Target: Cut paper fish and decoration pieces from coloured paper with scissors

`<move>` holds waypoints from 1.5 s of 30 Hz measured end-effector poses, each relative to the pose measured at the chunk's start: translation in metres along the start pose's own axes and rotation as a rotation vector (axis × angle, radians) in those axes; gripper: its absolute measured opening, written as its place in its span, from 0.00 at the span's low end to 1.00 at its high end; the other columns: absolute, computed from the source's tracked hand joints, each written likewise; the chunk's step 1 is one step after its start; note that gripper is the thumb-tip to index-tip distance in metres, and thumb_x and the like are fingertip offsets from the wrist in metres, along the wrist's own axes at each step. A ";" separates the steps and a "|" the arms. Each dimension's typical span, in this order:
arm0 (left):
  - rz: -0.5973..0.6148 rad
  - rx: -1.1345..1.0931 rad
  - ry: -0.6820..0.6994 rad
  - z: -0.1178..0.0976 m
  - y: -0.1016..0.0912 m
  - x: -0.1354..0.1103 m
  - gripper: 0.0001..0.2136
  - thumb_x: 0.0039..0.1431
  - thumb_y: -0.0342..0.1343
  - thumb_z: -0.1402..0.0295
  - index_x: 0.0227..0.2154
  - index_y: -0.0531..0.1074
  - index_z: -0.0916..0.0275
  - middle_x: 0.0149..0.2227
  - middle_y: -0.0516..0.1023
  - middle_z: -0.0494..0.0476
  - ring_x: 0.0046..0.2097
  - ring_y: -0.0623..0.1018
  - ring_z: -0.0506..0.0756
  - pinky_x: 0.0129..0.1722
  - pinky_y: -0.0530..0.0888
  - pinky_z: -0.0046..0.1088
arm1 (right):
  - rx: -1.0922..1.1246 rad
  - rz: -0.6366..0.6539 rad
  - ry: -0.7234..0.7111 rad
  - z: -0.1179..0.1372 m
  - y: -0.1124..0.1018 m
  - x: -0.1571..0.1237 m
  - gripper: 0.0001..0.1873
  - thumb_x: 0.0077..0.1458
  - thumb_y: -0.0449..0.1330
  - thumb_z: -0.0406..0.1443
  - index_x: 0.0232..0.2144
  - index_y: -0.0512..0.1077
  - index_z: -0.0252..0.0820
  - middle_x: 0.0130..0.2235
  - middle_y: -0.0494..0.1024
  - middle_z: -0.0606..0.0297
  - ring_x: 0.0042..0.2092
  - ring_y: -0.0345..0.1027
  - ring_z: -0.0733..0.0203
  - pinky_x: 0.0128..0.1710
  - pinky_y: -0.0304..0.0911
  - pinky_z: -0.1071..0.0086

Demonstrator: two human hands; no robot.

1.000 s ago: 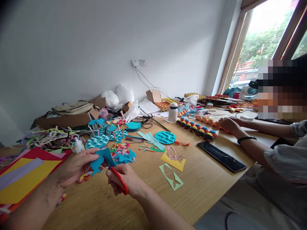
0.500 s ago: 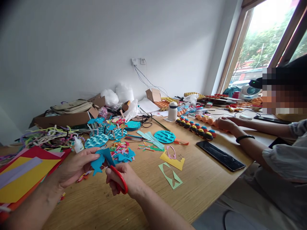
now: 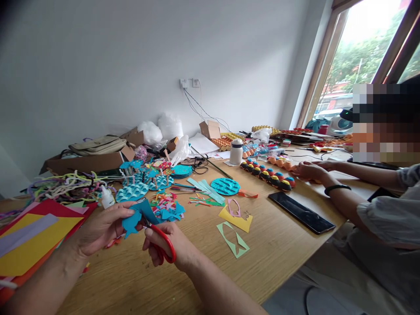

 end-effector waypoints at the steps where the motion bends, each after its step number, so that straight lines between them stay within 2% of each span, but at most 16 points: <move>1: -0.003 -0.008 -0.007 0.001 0.000 0.000 0.03 0.47 0.56 0.70 0.27 0.71 0.62 0.24 0.74 0.50 0.29 0.74 0.52 0.33 0.71 0.27 | 0.000 0.007 -0.005 0.001 0.000 -0.001 0.23 0.50 0.52 0.51 0.22 0.67 0.35 0.13 0.63 0.73 0.15 0.55 0.73 0.18 0.50 0.77; 7: 0.063 -0.009 -0.026 0.002 0.001 0.001 0.04 0.46 0.57 0.70 0.27 0.73 0.62 0.24 0.75 0.50 0.29 0.74 0.50 0.34 0.71 0.25 | 0.001 0.053 -0.011 -0.001 -0.001 -0.002 0.23 0.52 0.51 0.50 0.23 0.67 0.35 0.13 0.63 0.72 0.16 0.55 0.72 0.20 0.51 0.76; 17: 0.140 0.019 -0.011 0.001 0.004 0.004 0.07 0.49 0.55 0.71 0.32 0.75 0.65 0.28 0.77 0.55 0.30 0.73 0.50 0.33 0.70 0.23 | -0.002 -0.003 -0.033 -0.003 0.001 0.000 0.24 0.51 0.52 0.51 0.23 0.67 0.34 0.13 0.63 0.71 0.15 0.55 0.72 0.19 0.49 0.76; 26: 0.124 0.063 -0.027 0.000 0.002 0.002 0.08 0.45 0.58 0.69 0.30 0.76 0.65 0.27 0.77 0.55 0.30 0.73 0.52 0.31 0.69 0.24 | 0.003 -0.009 -0.010 -0.003 0.002 -0.002 0.23 0.51 0.52 0.50 0.22 0.67 0.35 0.12 0.61 0.74 0.14 0.52 0.74 0.17 0.48 0.76; 39: 0.189 0.068 -0.023 0.001 -0.005 0.003 0.10 0.48 0.56 0.69 0.33 0.75 0.65 0.27 0.75 0.54 0.31 0.72 0.51 0.32 0.68 0.24 | -0.007 -0.015 0.004 -0.006 0.001 -0.001 0.23 0.51 0.53 0.50 0.20 0.66 0.35 0.11 0.59 0.75 0.12 0.50 0.75 0.13 0.45 0.78; 45: 0.173 0.064 -0.019 0.003 -0.007 0.005 0.09 0.47 0.57 0.69 0.33 0.75 0.65 0.26 0.75 0.53 0.31 0.73 0.51 0.31 0.69 0.23 | -0.020 -0.037 0.017 -0.008 0.002 0.001 0.25 0.48 0.53 0.53 0.18 0.65 0.35 0.10 0.58 0.75 0.11 0.49 0.76 0.11 0.43 0.79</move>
Point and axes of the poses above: each hand's wrist, its own x-axis towards the middle knuckle, its own y-axis out of the palm, z = x × y, the point moved 1 cm from there along x, towards the middle knuckle
